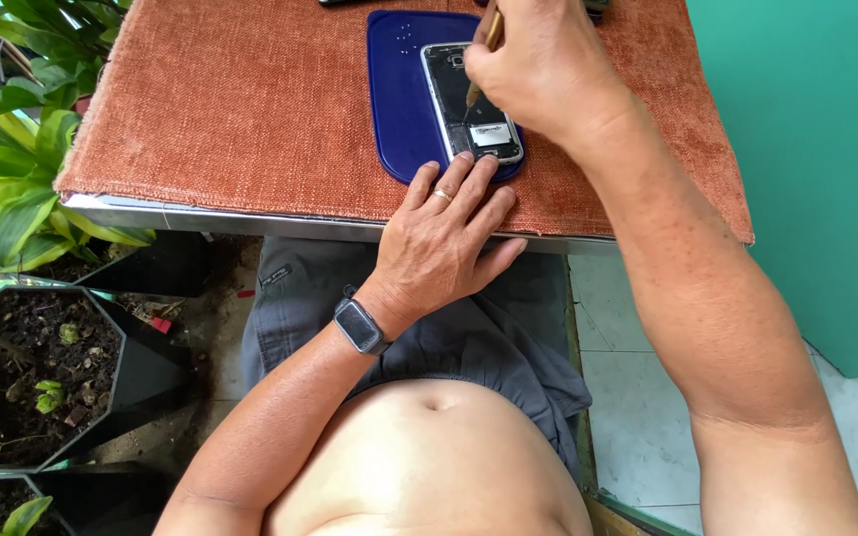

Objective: Unscrewing the back panel of a mobile phone using a precision screwdriver.

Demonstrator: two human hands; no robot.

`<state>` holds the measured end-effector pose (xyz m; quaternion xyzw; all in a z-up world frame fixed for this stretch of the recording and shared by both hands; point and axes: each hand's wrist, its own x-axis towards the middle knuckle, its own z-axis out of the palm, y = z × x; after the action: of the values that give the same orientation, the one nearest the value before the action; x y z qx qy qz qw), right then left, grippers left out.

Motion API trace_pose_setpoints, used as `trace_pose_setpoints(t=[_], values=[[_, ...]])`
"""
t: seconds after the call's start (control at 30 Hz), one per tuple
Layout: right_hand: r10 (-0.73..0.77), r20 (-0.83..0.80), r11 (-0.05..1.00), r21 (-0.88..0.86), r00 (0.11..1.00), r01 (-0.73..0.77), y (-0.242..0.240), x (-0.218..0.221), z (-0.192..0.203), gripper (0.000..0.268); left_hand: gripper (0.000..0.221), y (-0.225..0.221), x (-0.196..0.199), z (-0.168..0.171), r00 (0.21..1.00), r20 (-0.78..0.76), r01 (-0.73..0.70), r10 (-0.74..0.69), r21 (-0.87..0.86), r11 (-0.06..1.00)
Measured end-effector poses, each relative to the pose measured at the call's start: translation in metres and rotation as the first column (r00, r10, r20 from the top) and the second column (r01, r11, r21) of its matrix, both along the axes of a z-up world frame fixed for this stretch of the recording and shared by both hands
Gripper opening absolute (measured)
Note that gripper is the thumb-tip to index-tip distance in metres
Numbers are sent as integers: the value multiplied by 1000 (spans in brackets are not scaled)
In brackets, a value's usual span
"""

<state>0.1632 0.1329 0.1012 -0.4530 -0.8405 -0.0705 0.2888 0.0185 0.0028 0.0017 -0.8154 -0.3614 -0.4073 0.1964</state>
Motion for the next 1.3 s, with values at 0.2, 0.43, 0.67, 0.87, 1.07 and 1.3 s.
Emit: trace_pose_setpoints(t=[0.2, 0.43, 0.67, 0.87, 1.07, 1.3], values=[[-39, 116, 996, 86, 992, 29, 2, 0, 2, 23, 39, -1, 0, 1, 1000, 3, 4, -4, 2, 1000], [83, 122, 995, 44, 989, -89, -11, -3, 13, 12, 39, 0, 0, 2, 1000, -2, 8, -8, 8, 1000], [51, 195, 967, 237, 980, -98, -7, -10, 12, 20, 37, -3, -1, 10, 999, 12, 43, -43, 15, 999], [180, 92, 966, 171, 979, -194, -9, -15, 22, 36, 34, -6, 0, 20, 1000, -14, 19, -19, 20, 1000], [222, 18, 975, -12, 975, -222, -23, -15, 30, 56, 35, -5, 3, 20, 1000, -12, 18, -18, 45, 999], [342, -81, 940, 29, 936, -341, -24, -17, 31, 44, 35, -4, 3, 20, 999, -31, 11, -10, 38, 999]])
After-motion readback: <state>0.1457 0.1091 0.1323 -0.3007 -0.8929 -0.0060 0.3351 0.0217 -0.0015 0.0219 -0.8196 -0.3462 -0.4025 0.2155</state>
